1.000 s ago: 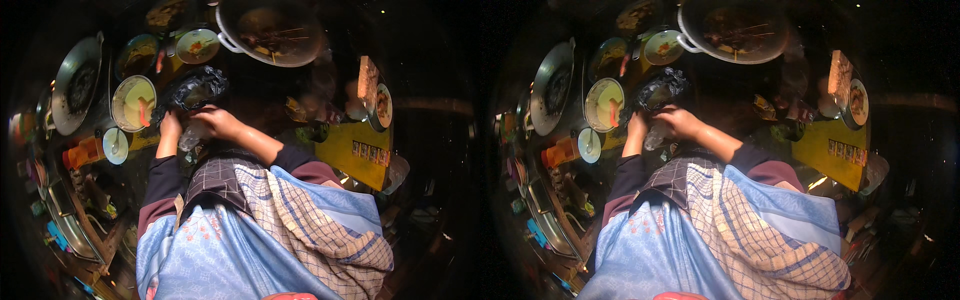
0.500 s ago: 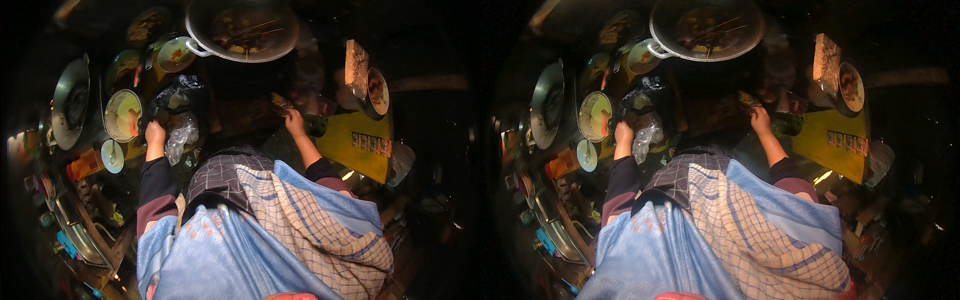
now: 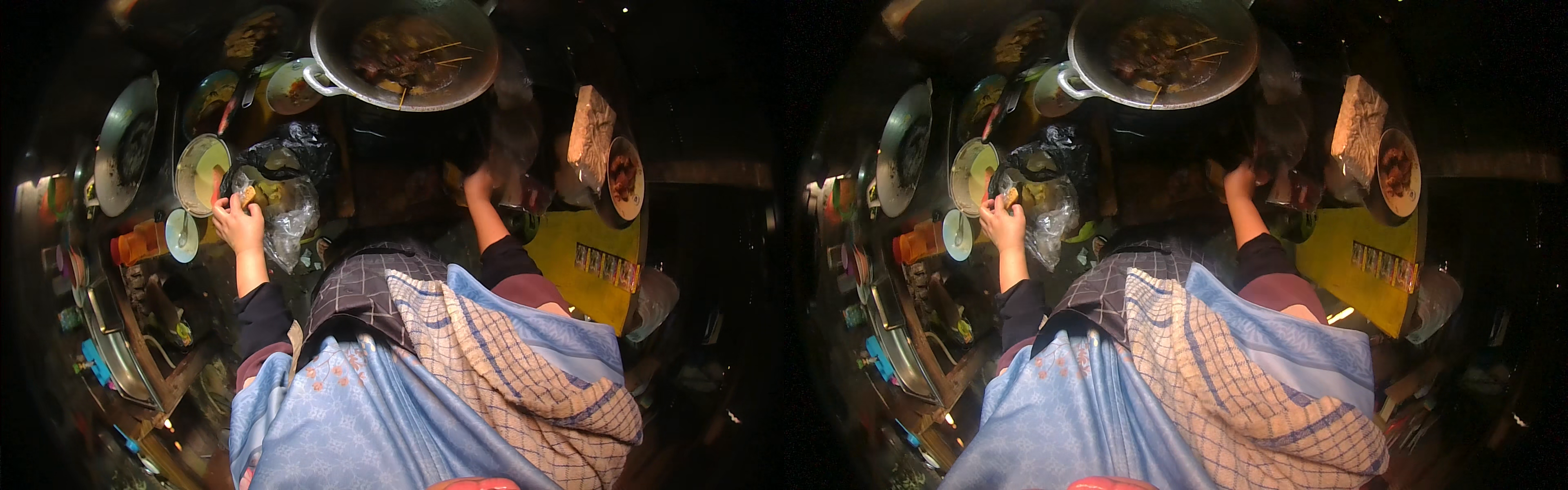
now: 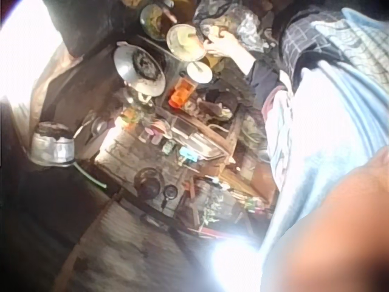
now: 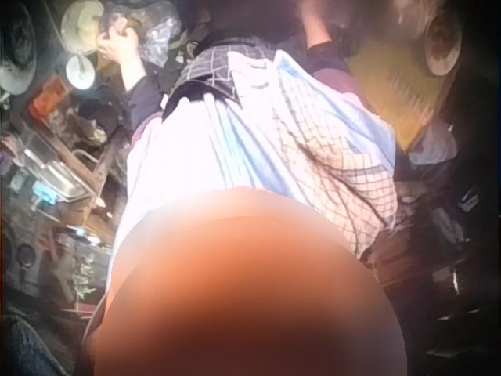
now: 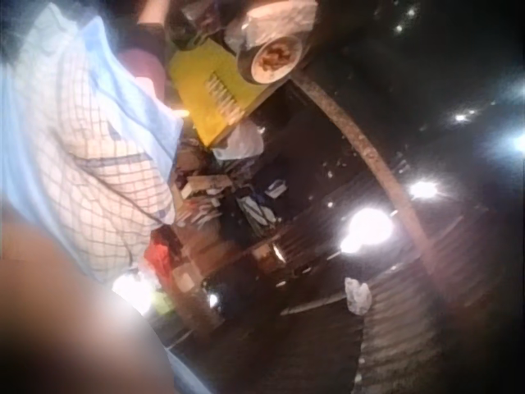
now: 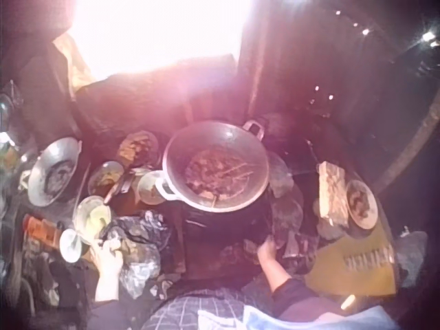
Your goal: The person washes a purple cup, a white bowl, and a metal tray in a sink, then rinses them under running water. The person then moves to the stove, uses a slotted spoon to transfer cooked food from a wok onto a metal tray, and places the tray on the counter.
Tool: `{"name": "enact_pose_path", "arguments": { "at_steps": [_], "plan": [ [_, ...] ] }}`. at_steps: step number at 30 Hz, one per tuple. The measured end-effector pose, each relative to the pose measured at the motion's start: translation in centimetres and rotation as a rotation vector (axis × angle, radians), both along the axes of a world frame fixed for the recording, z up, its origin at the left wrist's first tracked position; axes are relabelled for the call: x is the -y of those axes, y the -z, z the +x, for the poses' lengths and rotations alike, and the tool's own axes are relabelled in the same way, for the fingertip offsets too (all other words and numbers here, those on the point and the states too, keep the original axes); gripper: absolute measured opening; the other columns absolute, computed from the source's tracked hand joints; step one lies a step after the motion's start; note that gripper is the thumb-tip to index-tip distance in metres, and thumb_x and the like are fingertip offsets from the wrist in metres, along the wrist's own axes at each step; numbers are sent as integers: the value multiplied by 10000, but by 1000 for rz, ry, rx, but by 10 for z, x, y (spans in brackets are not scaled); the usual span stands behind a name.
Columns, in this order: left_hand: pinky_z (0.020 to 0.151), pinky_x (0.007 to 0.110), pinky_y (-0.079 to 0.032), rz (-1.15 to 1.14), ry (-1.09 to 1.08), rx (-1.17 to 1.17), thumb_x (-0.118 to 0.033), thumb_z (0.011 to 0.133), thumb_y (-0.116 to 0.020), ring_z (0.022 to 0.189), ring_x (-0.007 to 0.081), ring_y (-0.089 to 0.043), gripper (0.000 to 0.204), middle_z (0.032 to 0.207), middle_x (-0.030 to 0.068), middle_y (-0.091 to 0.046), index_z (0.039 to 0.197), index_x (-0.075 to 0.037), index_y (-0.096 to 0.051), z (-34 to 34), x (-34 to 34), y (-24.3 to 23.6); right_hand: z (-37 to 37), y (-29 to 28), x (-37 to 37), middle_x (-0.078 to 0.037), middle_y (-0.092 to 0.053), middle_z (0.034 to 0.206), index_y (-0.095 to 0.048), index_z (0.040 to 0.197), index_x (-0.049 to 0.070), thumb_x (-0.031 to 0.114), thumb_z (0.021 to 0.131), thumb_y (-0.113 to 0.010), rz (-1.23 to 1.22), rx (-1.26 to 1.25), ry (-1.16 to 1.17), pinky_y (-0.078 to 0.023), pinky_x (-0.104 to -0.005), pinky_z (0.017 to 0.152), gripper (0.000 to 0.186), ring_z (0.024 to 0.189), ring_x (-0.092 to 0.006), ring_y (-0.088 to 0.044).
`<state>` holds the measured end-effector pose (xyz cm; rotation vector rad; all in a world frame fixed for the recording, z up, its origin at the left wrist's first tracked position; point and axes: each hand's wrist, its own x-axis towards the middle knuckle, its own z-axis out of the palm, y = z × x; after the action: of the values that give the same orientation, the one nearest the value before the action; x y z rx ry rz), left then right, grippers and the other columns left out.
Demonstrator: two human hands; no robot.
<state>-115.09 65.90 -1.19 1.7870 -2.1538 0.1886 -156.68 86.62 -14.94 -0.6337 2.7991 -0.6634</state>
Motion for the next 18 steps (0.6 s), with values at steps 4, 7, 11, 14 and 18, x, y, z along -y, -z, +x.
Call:
{"name": "enact_pose_path", "arguments": {
  "at_steps": [4, 7, 11, 14, 18],
  "plan": [
    [770, 372, -433, -46, 138, -375, -155, 725, -598, 847, 300, -548, 312, 899, 132, -566, 1000, -16, -551, 4, 7, 10, -22, 20, 33, -220, -530, 1076, -508, 1091, 21, 118, 768, -511, 226, 187, 109, -438, -410, 790, 337, 933, -347, -544],
    [748, 299, -451, 287, 111, -975, -127, 789, -593, 835, 198, -575, 247, 946, 97, -585, 997, -8, -535, 11, 9, 20, -30, 31, 46, -178, -546, 1063, -519, 1090, 24, 137, 777, -521, 277, 210, 138, -452, -381, 746, 332, 898, -300, -556],
    [765, 253, -453, 423, 101, -1541, -14, 771, -610, 832, 123, -562, 304, 942, 57, -573, 1049, 12, -488, 13, 9, 22, -39, 46, 43, -122, -567, 1045, -535, 1088, 27, 163, 789, -535, 234, 308, 176, -471, -342, 688, 328, 850, -237, -573],
    [769, 249, -450, 388, 109, -1599, -4, 753, -628, 835, 122, -562, 329, 936, 55, -574, 1046, 8, -480, 13, 6, 15, -47, 42, 39, -80, -583, 1031, -547, 1087, 30, 183, 798, -546, -54, 549, 268, -486, -313, 644, 326, 815, -190, -586],
    [794, 285, -442, 481, 18, -1539, -24, 752, -620, 880, 137, -558, 317, 960, 62, -579, 1040, 1, -488, 22, 4, 3, -51, -5, 28, -17, -575, 801, -570, 884, 102, 288, 743, -566, -594, 1153, 401, -449, -279, 534, 233, 639, -174, -537]
  ]
}}
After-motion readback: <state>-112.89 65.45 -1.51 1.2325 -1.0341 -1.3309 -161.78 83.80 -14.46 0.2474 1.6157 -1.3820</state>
